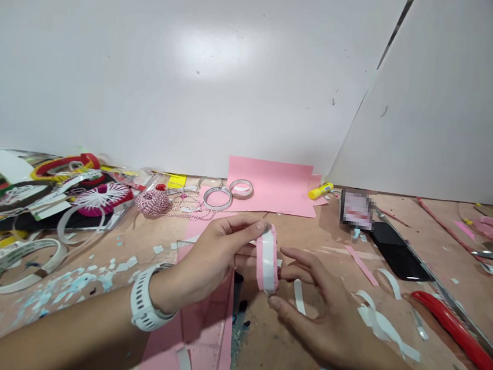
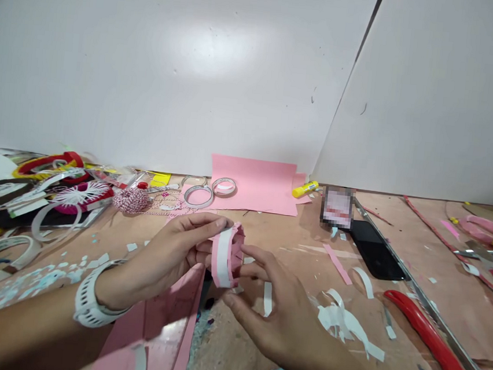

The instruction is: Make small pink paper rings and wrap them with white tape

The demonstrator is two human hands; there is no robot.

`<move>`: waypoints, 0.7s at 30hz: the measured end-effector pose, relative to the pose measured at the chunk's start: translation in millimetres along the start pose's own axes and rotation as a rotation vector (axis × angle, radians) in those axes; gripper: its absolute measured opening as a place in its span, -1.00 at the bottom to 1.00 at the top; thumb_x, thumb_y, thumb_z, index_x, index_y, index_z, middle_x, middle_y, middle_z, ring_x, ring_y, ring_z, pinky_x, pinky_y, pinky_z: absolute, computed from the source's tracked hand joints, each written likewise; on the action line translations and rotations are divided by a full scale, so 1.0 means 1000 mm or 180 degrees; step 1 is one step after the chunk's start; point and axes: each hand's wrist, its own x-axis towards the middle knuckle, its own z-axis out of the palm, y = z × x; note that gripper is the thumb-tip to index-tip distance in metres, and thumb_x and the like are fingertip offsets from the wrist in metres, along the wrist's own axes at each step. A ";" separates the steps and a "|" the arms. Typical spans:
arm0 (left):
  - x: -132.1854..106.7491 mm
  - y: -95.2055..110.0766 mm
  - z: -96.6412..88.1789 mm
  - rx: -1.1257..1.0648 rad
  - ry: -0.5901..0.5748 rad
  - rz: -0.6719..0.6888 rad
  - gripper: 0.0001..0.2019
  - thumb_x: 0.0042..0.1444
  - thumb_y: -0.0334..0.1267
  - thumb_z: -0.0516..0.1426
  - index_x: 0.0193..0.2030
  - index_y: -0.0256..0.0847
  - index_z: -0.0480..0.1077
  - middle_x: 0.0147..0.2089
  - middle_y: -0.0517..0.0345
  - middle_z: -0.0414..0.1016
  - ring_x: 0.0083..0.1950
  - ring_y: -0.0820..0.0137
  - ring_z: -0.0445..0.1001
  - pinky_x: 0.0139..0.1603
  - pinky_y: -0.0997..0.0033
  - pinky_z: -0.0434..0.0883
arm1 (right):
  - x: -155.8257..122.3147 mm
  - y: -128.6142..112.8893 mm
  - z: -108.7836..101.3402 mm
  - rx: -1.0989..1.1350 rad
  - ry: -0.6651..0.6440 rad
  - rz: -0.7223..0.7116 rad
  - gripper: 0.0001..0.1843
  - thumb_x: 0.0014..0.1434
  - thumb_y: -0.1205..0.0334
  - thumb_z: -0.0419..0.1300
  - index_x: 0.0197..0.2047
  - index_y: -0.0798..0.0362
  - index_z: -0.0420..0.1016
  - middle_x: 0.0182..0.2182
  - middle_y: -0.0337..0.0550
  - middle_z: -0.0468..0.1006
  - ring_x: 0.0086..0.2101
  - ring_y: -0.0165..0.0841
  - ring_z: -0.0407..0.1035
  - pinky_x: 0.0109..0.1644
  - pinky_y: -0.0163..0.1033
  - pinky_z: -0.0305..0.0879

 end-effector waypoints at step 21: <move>-0.012 -0.010 0.001 0.1743 -0.1281 0.0395 -0.40 0.38 -0.33 0.13 0.49 -0.06 0.08 -0.03 -0.06 0.61 -0.06 0.32 0.59 -0.09 0.33 0.49 | 0.018 0.002 -0.020 0.2023 0.1164 0.1056 -0.64 0.23 0.04 0.41 0.02 0.01 0.60 -0.16 -0.09 0.74 -0.20 -0.33 0.63 -0.06 -0.25 0.61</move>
